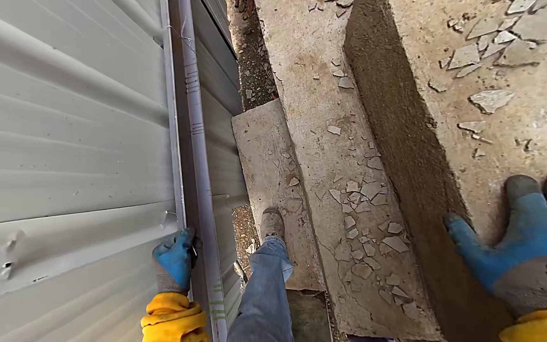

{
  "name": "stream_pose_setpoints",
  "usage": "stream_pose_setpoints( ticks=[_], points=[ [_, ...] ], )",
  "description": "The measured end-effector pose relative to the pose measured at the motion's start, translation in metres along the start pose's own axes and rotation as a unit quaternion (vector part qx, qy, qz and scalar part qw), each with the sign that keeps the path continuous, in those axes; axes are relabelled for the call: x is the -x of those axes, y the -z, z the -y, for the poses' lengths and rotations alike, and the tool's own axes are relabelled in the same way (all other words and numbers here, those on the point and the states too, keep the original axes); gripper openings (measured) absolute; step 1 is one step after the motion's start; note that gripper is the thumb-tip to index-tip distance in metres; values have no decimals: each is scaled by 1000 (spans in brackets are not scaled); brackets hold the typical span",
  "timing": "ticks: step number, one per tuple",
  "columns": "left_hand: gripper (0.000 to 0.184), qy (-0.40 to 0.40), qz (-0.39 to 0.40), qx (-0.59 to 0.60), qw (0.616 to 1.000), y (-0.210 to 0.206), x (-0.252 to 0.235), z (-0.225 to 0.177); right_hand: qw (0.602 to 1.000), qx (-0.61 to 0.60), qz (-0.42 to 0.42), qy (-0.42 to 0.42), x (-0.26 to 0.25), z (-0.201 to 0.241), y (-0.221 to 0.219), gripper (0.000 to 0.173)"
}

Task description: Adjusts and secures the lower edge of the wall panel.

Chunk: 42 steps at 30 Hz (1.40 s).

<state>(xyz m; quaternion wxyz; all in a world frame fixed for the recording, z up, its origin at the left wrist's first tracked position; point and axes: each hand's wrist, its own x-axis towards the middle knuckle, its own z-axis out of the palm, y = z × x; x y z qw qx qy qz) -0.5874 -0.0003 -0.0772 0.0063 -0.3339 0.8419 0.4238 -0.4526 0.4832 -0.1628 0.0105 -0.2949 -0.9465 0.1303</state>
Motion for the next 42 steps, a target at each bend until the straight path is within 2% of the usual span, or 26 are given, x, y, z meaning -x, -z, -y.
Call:
stream_pose_setpoints(
  ticks=[3,5,18,24,31,37,39,42],
  points=[
    [39,-6,15,-95,995,-4,-4,-3,1000,19,-2,1,-1,-3,-2,100],
    [38,9,30,-119,992,-3,-7,-5,1000,18,1,2,-2,1,3,98],
    [35,71,49,-98,991,-9,-12,-16,1000,16,14,-11,-5,13,12,92],
    [32,59,6,-103,993,-17,-10,-16,1000,28,10,-10,-5,15,11,91],
    [35,49,1,-115,992,-16,-12,-15,1000,18,11,-12,-5,14,10,92],
    [43,36,8,-74,997,-13,-10,-13,1000,20,5,-11,-7,15,10,92],
    [45,7,-3,-124,992,-13,-9,-9,1000,22,9,-8,-8,13,9,92],
    [45,-64,-20,-272,960,-10,-7,-6,1000,28,5,-6,-6,12,8,93]
  ],
)
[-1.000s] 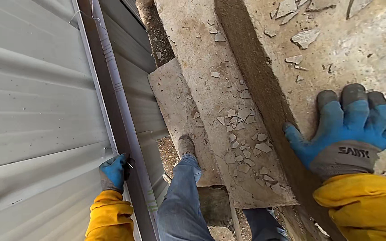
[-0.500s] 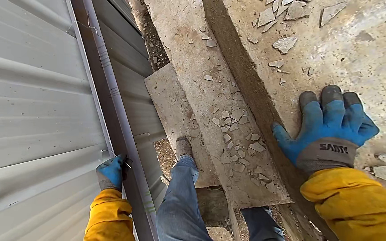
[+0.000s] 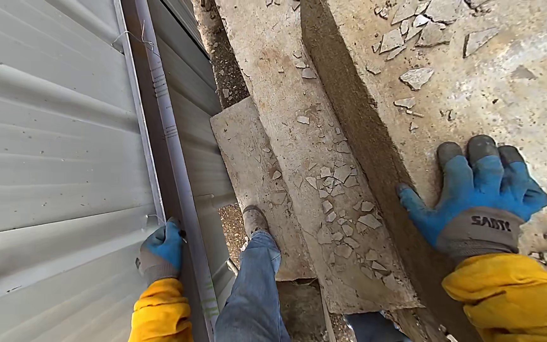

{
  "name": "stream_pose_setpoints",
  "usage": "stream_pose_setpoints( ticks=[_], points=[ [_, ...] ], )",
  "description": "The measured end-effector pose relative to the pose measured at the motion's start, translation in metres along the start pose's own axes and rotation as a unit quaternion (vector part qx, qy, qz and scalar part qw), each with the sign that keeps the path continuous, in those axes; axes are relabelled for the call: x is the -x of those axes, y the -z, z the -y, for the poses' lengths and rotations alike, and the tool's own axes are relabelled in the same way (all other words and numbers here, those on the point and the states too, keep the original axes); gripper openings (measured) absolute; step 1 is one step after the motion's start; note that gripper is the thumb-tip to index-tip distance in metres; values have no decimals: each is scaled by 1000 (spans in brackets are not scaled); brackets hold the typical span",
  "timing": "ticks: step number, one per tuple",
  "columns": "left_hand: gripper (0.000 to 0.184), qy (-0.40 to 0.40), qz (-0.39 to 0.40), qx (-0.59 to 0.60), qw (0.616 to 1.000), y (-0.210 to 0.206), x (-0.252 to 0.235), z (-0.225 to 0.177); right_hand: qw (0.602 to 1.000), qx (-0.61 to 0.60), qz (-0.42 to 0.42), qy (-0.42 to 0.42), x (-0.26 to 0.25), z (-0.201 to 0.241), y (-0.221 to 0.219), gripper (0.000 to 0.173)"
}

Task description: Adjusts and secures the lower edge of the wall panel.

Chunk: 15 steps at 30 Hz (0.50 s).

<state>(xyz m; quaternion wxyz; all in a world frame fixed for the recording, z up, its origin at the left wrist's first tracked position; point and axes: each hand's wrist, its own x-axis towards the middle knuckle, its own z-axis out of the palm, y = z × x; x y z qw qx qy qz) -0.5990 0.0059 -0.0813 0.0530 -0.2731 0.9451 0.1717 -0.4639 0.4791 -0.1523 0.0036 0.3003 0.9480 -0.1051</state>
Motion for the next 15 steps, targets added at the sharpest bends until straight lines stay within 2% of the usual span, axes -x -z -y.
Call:
stream_pose_setpoints(
  ticks=[4,6,8,10,12,15],
  points=[
    [43,-111,-50,-1,993,-12,0,15,1000,-9,-9,9,-1,-1,0,95],
    [43,-148,-94,25,984,-20,0,18,997,-63,-30,29,1,17,9,82],
    [44,-173,-128,43,976,-27,-2,21,983,-151,-47,90,8,57,12,66],
    [44,-186,-140,51,971,-28,-3,24,959,-246,38,135,25,119,-2,58],
    [44,-194,-147,55,968,-29,-4,27,922,-300,187,161,38,191,-36,56],
    [46,-211,-153,45,964,-31,-5,28,874,-269,351,201,44,288,-81,59]
  ],
)
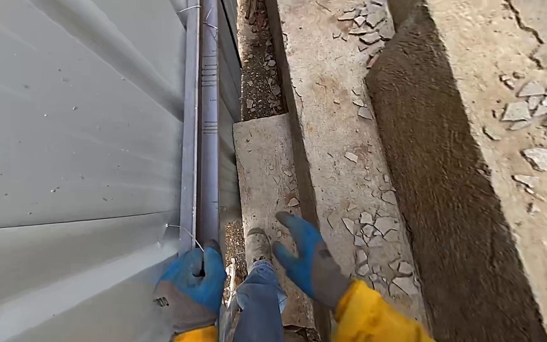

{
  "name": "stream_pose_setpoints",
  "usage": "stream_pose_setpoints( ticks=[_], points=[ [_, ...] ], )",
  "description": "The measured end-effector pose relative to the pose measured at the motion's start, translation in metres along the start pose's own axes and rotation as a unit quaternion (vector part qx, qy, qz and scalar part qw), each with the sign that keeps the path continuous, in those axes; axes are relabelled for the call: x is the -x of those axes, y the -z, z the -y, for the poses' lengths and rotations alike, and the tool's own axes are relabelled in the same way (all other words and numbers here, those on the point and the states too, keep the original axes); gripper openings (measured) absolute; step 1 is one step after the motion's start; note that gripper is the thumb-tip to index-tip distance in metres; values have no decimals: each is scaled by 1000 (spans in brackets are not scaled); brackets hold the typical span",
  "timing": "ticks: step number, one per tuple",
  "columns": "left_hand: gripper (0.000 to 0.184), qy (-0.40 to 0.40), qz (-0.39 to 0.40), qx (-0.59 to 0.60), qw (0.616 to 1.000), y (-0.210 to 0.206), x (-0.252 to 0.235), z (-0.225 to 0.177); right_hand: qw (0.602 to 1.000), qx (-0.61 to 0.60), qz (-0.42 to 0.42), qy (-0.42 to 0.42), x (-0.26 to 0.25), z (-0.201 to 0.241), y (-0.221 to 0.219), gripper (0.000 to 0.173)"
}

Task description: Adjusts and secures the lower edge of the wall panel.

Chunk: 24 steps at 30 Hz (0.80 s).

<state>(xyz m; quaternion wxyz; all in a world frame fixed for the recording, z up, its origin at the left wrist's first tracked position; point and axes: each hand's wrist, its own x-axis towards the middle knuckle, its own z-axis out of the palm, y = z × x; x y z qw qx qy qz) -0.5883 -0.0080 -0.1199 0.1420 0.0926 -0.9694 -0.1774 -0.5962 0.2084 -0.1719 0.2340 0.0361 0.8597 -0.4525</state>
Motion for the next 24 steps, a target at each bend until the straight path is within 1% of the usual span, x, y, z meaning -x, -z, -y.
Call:
stream_pose_setpoints(
  ticks=[1,2,3,4,5,7,8,9,10,11,12,13,14,15,17,19,21,22,23,24],
  points=[
    [46,-6,-1,-4,1000,0,1,0,999,-9,46,-10,-20,13,-14,59],
    [46,-8,-2,-4,1000,0,1,0,995,-38,85,-21,-39,22,-26,56],
    [46,-9,0,-1,1000,0,1,0,987,-99,118,-36,-55,28,-37,50],
    [46,-11,3,2,1000,1,1,0,971,-186,139,-61,-70,30,-48,43],
    [47,-14,5,3,1000,1,1,1,946,-274,142,-99,-81,32,-58,37],
    [46,-29,6,-4,1000,0,4,7,894,-386,122,-191,-96,32,-72,38],
    [45,-42,-1,1,999,-3,8,15,876,-413,115,-219,-101,31,-77,40],
    [46,-57,-18,12,998,-9,13,27,865,-428,117,-232,-105,30,-81,43],
    [47,-63,-26,10,998,-10,12,27,860,-435,128,-233,-109,31,-84,44],
    [47,-35,27,-15,999,2,6,11,859,-436,144,-227,-113,33,-87,45],
    [47,-15,61,-25,998,11,1,0,856,-442,158,-217,-116,35,-91,45],
    [46,-15,48,-22,999,9,1,-3,850,-452,173,-210,-118,37,-95,46],
    [45,-23,17,-12,1000,4,4,0,840,-467,184,-206,-119,38,-100,47],
    [45,-33,0,-2,999,0,7,4,826,-489,192,-205,-119,40,-104,49],
    [43,-41,34,-19,998,9,2,0,795,-534,192,-215,-119,46,-109,50],
    [43,-50,33,-18,998,10,1,1,772,-561,189,-231,-117,49,-109,44],
    [42,-54,16,-10,998,7,1,1,772,-561,195,-226,-116,48,-112,30],
    [42,-53,8,-6,999,6,2,1,784,-547,195,-219,-117,48,-114,22],
    [43,-49,2,1,999,4,3,1,807,-515,198,-210,-118,49,-114,19],
    [44,-43,-1,9,999,3,4,2,846,-452,209,-191,-119,51,-111,19]
  ],
)
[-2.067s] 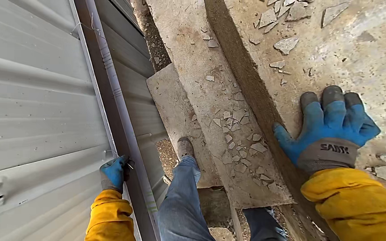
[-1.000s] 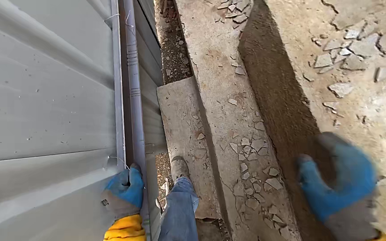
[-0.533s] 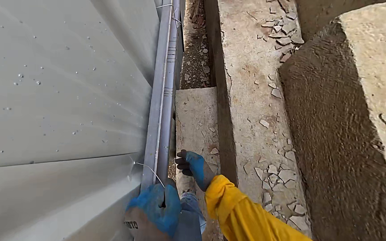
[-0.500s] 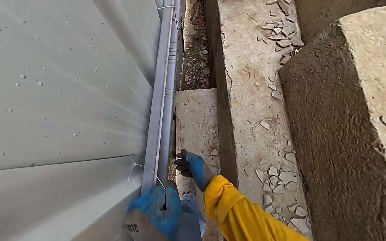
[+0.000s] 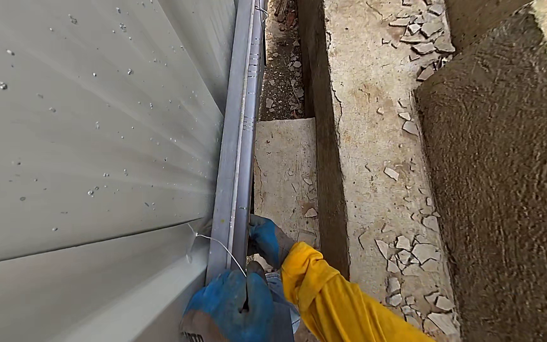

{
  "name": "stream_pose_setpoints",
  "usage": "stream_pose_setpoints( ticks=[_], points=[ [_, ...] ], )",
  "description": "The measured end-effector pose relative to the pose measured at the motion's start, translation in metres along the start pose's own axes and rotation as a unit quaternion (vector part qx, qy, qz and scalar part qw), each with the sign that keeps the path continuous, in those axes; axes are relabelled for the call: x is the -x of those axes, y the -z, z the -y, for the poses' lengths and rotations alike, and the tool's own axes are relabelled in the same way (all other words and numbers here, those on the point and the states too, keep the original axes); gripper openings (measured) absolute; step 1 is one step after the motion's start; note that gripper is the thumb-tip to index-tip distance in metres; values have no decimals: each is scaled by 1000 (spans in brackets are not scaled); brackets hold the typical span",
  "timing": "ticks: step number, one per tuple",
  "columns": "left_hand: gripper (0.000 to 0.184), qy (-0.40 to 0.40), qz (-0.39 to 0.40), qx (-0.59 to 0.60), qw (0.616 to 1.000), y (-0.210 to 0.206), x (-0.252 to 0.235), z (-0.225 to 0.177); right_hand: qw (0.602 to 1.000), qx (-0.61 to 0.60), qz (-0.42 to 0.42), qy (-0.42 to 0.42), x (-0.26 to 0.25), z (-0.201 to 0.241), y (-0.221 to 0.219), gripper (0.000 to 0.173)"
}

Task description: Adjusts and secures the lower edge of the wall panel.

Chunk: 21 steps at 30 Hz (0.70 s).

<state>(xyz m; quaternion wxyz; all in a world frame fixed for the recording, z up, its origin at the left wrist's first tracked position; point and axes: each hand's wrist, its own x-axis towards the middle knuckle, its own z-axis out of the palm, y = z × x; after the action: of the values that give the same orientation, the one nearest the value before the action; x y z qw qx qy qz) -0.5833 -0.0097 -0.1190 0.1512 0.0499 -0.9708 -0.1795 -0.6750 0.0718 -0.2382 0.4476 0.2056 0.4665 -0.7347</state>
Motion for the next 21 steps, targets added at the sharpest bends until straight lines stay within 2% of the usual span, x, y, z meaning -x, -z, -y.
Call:
stream_pose_setpoints(
  ticks=[1,2,5,7,9,12,15,17,19,21],
  points=[
    [43,7,-2,-1,1000,1,-2,-2,994,110,2,12,1,7,-2,16],
    [43,11,-4,-4,1000,1,-2,-2,970,240,16,22,2,16,-2,12],
    [43,11,-15,-19,1000,-2,2,1,827,560,45,-14,3,43,-7,20],
    [44,7,-12,-22,1000,-3,3,3,759,649,38,-35,10,51,-2,25],
    [44,2,0,-17,1000,-5,4,7,726,687,38,-22,26,52,24,25],
    [44,-8,-1,5,1000,-9,10,13,696,717,41,7,79,50,81,25],
    [45,-3,11,20,1000,-4,3,8,678,732,54,43,116,63,74,30],
    [43,18,20,33,999,-2,3,6,683,730,30,21,119,63,71,31],
    [39,106,50,74,990,2,-2,-1,693,720,11,7,117,59,72,31],
    [37,262,69,181,945,9,-8,-15,691,723,-1,-7,119,52,66,32]
  ],
)
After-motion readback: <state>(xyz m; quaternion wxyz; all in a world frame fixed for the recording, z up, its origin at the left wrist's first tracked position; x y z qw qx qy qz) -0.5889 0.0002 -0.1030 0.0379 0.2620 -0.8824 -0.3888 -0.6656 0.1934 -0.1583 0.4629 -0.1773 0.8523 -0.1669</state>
